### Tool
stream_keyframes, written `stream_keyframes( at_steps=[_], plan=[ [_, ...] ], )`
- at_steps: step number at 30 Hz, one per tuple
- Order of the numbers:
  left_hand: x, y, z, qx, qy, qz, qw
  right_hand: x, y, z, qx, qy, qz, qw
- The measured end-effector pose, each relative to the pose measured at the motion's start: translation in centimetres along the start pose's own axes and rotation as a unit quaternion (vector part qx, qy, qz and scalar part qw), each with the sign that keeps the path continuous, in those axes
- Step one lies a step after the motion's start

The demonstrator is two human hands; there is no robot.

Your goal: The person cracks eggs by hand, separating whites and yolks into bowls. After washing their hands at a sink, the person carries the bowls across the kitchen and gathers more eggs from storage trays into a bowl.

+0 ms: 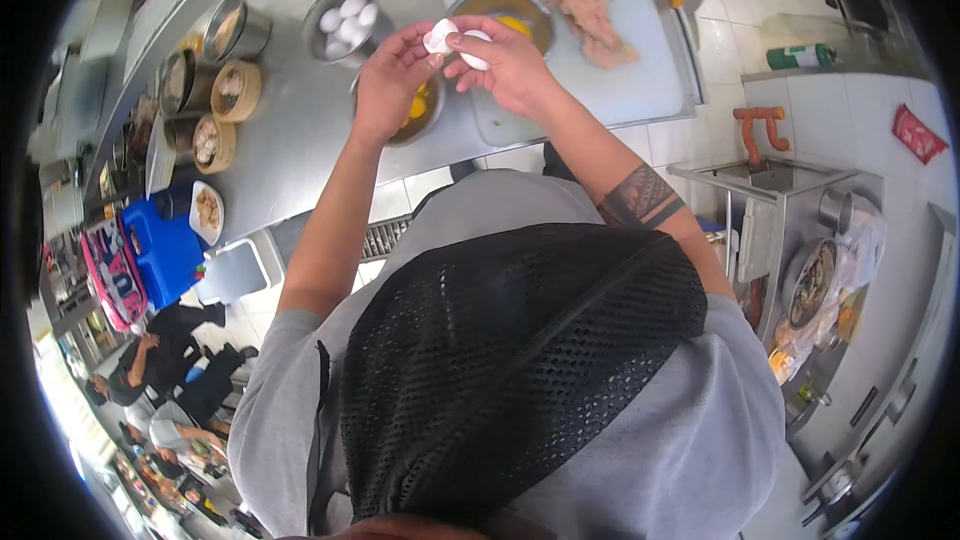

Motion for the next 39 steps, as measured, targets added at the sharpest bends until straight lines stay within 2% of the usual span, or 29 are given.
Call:
stream_keyframes(
  at_steps=[2,3,4,5,6,7,9,11,14,15,16,17,18,19,20,21,23,25,28,30,31,33,34,36,37,39],
  plan=[
    [1.3,3.4,-0.6,0.102,-0.001,0.004,0.995,-1.0,-2.9,1.6,0.017,-0.011,-0.020,1.000],
    [2.1,5.0,-0.6,0.190,0.048,-0.006,0.981,-1.5,-4.6,2.5,0.027,-0.018,-0.028,0.999],
    [2.7,7.0,-0.8,0.191,0.051,0.011,0.980,-2.2,-6.2,3.5,0.037,-0.024,-0.036,0.998],
    [3.1,8.9,-1.2,0.226,0.093,-0.004,0.970,-3.0,-7.8,4.7,0.039,-0.034,-0.047,0.998],
    [3.5,10.6,-1.5,0.259,0.135,-0.021,0.956,-3.9,-9.4,6.1,0.051,-0.070,-0.077,0.993],
    [3.8,12.1,-1.8,0.260,0.137,-0.011,0.956,-4.8,-11.1,7.6,0.063,-0.105,-0.104,0.987],
    [4.5,14.7,-2.0,0.230,0.100,0.018,0.968,-6.6,-15.5,11.2,0.060,-0.230,-0.137,0.962],
    [4.5,16.8,-2.2,0.234,0.113,0.031,0.965,-8.5,-18.6,15.8,-0.027,-0.368,-0.271,0.889],
    [4.3,17.8,-2.1,0.258,0.114,0.038,0.959,-8.3,-26.8,20.2,-0.259,-0.433,-0.430,0.749],
    [4.1,18.0,-1.9,0.271,0.108,0.049,0.955,-7.6,-29.9,20.6,-0.292,-0.400,-0.439,0.750],
    [4.0,18.0,-1.5,0.276,0.103,0.035,0.955,-6.7,-32.9,20.5,-0.359,-0.299,-0.449,0.762],
    [4.1,17.8,-1.0,0.263,0.117,0.022,0.958,-5.6,-37.7,19.6,-0.334,-0.207,-0.445,0.805],
    [4.1,17.3,-0.9,0.251,0.132,0.004,0.959,-5.3,-40.3,19.2,-0.306,-0.192,-0.431,0.827],
    [3.9,16.8,-1.1,0.258,0.129,-0.025,0.957,-5.3,-42.5,18.8,-0.248,-0.243,-0.383,0.856],
    [3.6,16.0,-1.6,0.260,0.124,-0.039,0.957,-5.2,-43.4,19.1,-0.255,-0.252,-0.384,0.851],
    [3.2,14.6,-2.0,0.262,0.120,-0.051,0.956,-5.4,-47.0,18.4,-0.174,-0.324,-0.318,0.874],
    [3.1,10.6,-1.7,0.285,0.109,-0.129,0.944,-5.9,-39.4,19.5,-0.228,-0.278,-0.433,0.826],
    [4.5,6.1,-0.4,0.325,0.087,-0.229,0.913,-6.5,-35.8,19.3,-0.225,-0.264,-0.428,0.835],
    [7.1,-2.7,0.7,0.385,0.043,-0.381,0.840,-7.1,-31.9,18.4,-0.216,-0.246,-0.409,0.852],
    [9.3,-9.0,2.4,0.468,0.046,-0.415,0.779,-7.1,-28.7,17.7,-0.208,-0.235,-0.406,0.858],
    [10.4,-11.5,2.6,0.464,0.046,-0.411,0.783,-7.1,-27.1,17.2,-0.217,-0.230,-0.385,0.867],
    [12.3,-14.3,3.4,0.518,0.026,-0.293,0.803,-6.9,-24.0,16.1,-0.220,-0.210,-0.358,0.883],
    [12.7,-14.1,3.3,0.512,0.028,-0.285,0.809,-6.8,-22.6,15.4,-0.226,-0.211,-0.366,0.878],
    [13.8,-13.6,2.3,0.586,-0.023,-0.275,0.762,-6.3,-19.5,13.8,-0.266,-0.200,-0.291,0.897],
    [15.4,-15.1,3.1,0.574,-0.062,-0.213,0.788,-6.2,-17.5,13.1,-0.272,-0.202,-0.299,0.892],
    [16.4,-15.3,2.7,0.536,-0.080,-0.212,0.813,-5.6,-13.3,11.6,-0.266,-0.158,-0.273,0.911]
  ],
)
Point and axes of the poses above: each hand's wrist, its own x-axis towards the middle knuckle, its own y-axis out of the palm, z = x × y, the point moved 1 cm from there along x, towards the middle knuckle, and after that the axes turned 9 degrees about -y, right-handed, at the moved point
